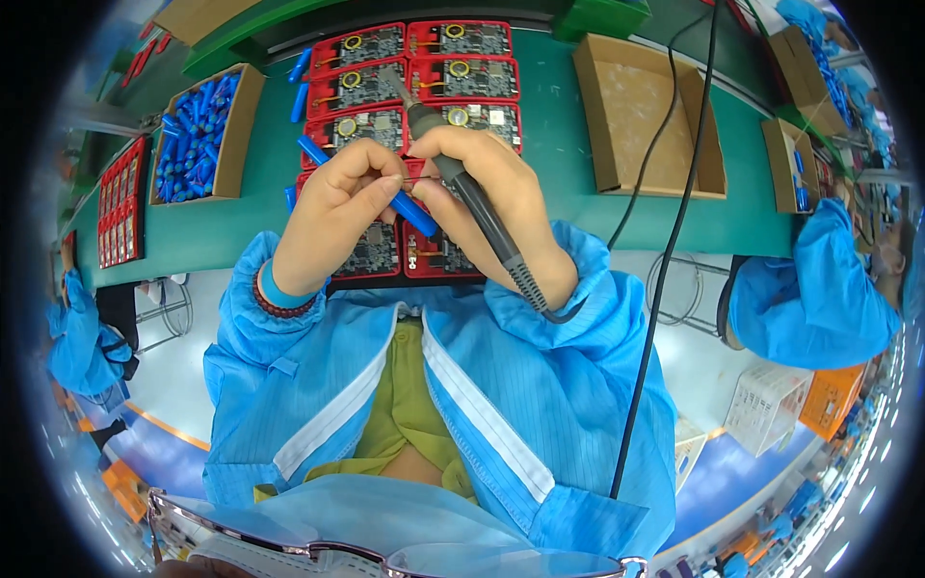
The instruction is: The person solders batteries onto circuit boards, repeatedly retrieving cylindrical batteries from a box, positioning their wires, and soldering them onto the boards using a soldering iron.
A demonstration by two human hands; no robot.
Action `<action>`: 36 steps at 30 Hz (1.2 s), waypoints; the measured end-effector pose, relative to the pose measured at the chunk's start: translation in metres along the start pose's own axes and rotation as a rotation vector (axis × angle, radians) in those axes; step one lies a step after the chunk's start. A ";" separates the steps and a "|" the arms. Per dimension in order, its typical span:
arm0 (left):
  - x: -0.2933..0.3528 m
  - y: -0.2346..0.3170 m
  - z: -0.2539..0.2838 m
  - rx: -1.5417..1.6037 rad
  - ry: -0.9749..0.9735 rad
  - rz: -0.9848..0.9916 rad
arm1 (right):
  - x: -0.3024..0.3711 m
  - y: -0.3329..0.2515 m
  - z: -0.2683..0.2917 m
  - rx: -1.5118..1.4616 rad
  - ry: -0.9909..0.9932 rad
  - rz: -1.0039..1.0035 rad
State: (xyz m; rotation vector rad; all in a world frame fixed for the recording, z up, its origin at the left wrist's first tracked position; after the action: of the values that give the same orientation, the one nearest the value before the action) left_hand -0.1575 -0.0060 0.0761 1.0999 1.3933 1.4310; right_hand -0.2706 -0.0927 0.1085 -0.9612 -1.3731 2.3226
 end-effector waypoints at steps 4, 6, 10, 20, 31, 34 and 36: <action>0.000 -0.003 -0.010 0.060 0.023 -0.028 | 0.005 0.001 0.006 -0.071 -0.003 -0.035; 0.001 -0.001 -0.012 0.117 0.017 0.027 | 0.007 0.001 0.009 -0.072 -0.002 -0.029; 0.005 -0.010 -0.022 0.313 -0.150 0.095 | 0.012 0.005 0.012 -0.168 -0.043 -0.078; 0.000 0.004 -0.031 -0.251 -0.067 -0.099 | 0.017 0.011 0.020 -0.268 -0.103 -0.203; 0.000 0.021 -0.039 -0.425 0.055 -0.308 | 0.015 -0.013 0.029 0.183 -0.069 0.255; -0.002 0.026 -0.045 -0.480 0.013 -0.347 | 0.019 -0.019 0.033 0.280 -0.096 0.293; -0.003 0.028 -0.049 -0.488 0.005 -0.353 | 0.023 -0.019 0.035 0.317 -0.108 0.297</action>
State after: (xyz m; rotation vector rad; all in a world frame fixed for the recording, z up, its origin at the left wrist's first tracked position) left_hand -0.2039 -0.0226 0.1044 0.5101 1.0900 1.4046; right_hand -0.3126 -0.0939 0.1272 -1.0069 -0.9028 2.7387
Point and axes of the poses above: each hand's wrist, its own x-axis away from the middle knuckle, its own z-axis out of the back of the hand, y = z × x, the point moved 7 cm from there along -x, towards the middle knuckle, and after that the axes turned 3 degrees about -z, right-handed, at the moved point
